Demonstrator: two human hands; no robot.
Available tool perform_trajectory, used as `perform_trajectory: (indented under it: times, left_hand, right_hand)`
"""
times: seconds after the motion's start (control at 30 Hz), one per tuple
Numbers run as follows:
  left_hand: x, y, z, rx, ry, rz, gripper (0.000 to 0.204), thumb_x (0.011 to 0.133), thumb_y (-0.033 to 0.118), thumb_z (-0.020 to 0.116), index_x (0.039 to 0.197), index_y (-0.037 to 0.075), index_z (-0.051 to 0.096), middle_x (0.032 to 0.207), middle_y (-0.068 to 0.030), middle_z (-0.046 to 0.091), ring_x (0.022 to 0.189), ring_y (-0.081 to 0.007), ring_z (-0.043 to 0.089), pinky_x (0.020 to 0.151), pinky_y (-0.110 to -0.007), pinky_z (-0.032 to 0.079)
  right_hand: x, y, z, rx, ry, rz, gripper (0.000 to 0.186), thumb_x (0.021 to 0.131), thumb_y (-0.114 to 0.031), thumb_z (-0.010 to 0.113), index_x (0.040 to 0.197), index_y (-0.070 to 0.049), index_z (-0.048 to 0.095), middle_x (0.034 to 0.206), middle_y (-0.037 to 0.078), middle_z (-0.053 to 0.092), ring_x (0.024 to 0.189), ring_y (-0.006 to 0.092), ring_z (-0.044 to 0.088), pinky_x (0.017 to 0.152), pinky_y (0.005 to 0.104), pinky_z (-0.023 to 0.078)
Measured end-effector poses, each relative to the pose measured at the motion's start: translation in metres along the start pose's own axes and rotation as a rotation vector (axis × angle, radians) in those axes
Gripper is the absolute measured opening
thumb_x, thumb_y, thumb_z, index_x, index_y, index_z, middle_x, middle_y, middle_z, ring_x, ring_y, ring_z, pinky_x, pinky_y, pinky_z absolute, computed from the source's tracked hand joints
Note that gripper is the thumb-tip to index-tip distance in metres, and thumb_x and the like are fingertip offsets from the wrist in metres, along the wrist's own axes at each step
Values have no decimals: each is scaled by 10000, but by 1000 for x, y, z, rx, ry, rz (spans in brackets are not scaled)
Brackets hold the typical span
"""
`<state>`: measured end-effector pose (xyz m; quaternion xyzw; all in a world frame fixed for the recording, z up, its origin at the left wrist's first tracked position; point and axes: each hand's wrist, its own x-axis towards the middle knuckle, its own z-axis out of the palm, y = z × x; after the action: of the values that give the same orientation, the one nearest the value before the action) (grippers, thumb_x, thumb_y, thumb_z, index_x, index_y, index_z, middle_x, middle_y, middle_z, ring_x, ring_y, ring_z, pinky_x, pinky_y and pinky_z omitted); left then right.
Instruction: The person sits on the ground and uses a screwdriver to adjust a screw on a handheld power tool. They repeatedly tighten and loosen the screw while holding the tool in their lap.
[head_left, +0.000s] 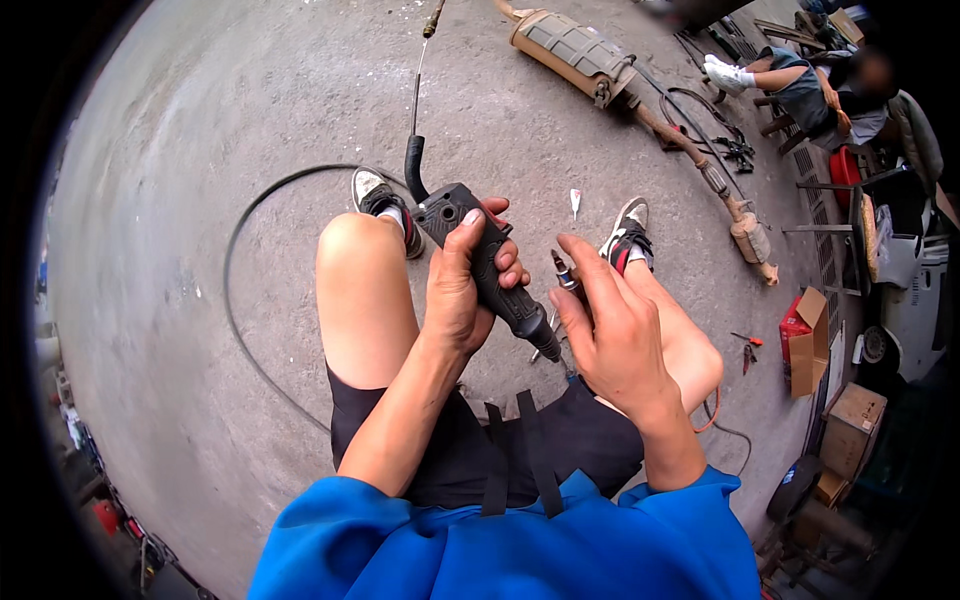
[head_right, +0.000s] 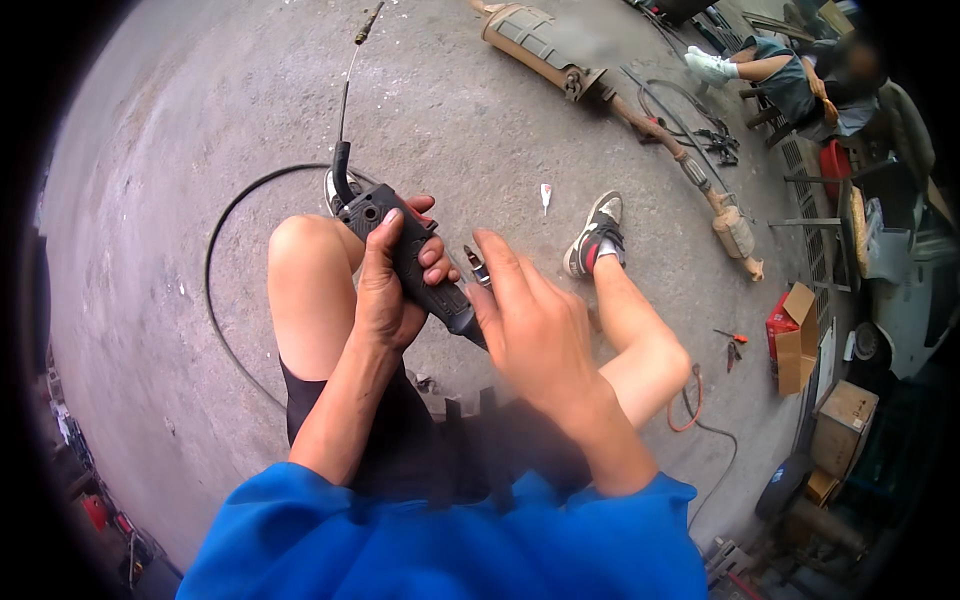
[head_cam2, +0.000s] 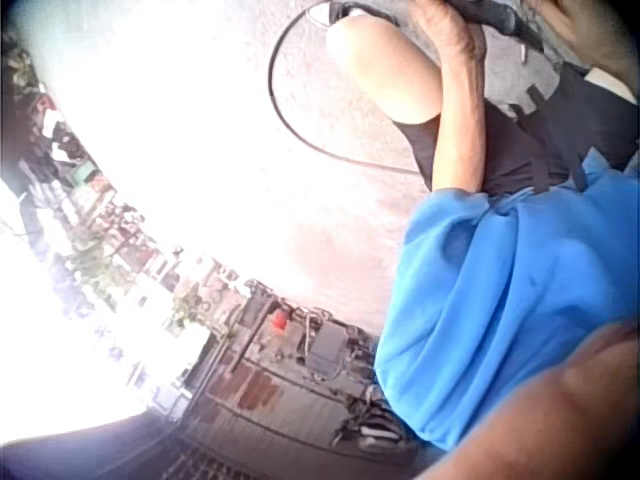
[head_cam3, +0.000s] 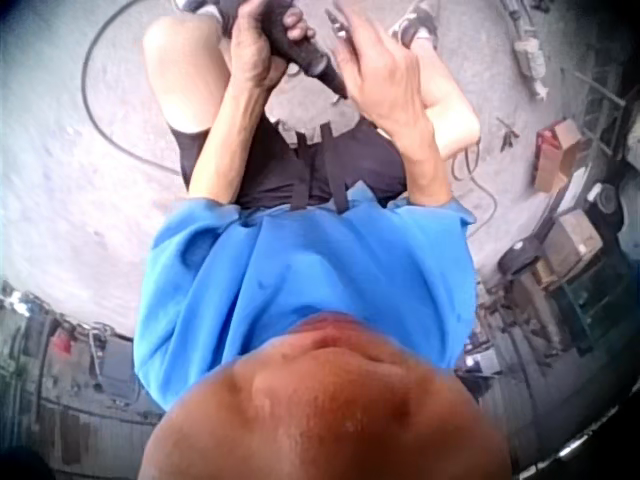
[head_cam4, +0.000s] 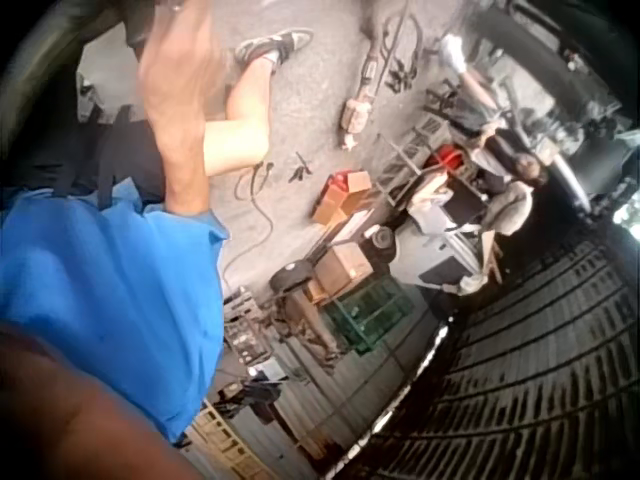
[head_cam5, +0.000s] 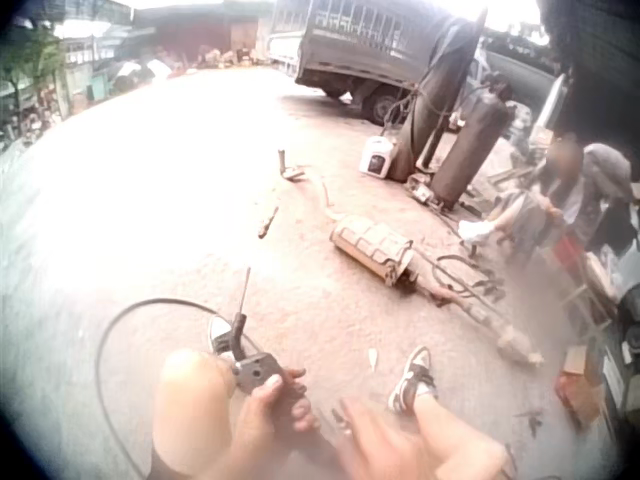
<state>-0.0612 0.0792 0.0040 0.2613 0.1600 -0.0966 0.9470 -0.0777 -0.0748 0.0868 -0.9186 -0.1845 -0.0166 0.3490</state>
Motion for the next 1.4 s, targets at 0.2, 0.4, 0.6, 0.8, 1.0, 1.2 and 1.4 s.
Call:
perform_trajectory:
  times: [0.2,0.4,0.6,0.8,1.0,1.2,1.4]
  left_hand:
    - [3,-5,4,-38,-12,51,526,961,488,577,1160,4,527,692,-35,496,586,-114,487,580,-259,451]
    - [2,3,0,-38,7,57,504,955,469,598,1144,4,545,688,-39,517,572,-106,491,552,-249,444]
    - [-3,7,1,14,2,69,533,947,474,606,1164,-11,561,798,-44,527,675,-66,522,567,-206,463]
    - [-3,7,0,9,-15,94,512,949,462,610,1147,-8,570,764,-44,542,627,-81,519,566,-224,450]
    - [-6,12,6,19,20,79,496,951,454,615,1125,-9,578,682,-33,548,594,-104,515,585,-249,420]
    - [-5,12,7,-4,8,89,501,950,455,618,1138,-7,569,687,-34,558,596,-103,517,584,-249,425]
    - [-5,11,7,-6,16,86,503,947,454,627,1138,-7,567,695,-34,558,597,-102,512,589,-248,429]
  right_hand:
    - [15,-8,15,-10,91,-84,225,844,-30,688,1057,-5,619,886,145,658,707,311,667,601,370,514]
    - [20,-16,29,28,191,-89,231,809,60,702,1024,39,618,893,139,659,727,241,674,552,300,508]
    - [22,-24,35,4,158,-124,222,815,88,690,1020,64,609,906,151,655,719,228,674,575,291,528]
    - [19,-27,36,10,151,-98,215,819,91,685,1018,63,610,904,151,655,729,238,675,608,310,540]
    - [19,-28,36,-18,165,-106,212,819,76,692,1013,59,611,905,156,660,742,256,675,624,322,546]
    - [17,-25,36,-13,163,-116,229,817,65,701,1027,60,611,911,166,660,752,266,673,626,328,547]
    - [15,-21,40,-29,201,-156,242,818,61,704,1042,58,611,916,174,658,774,287,672,636,342,545]
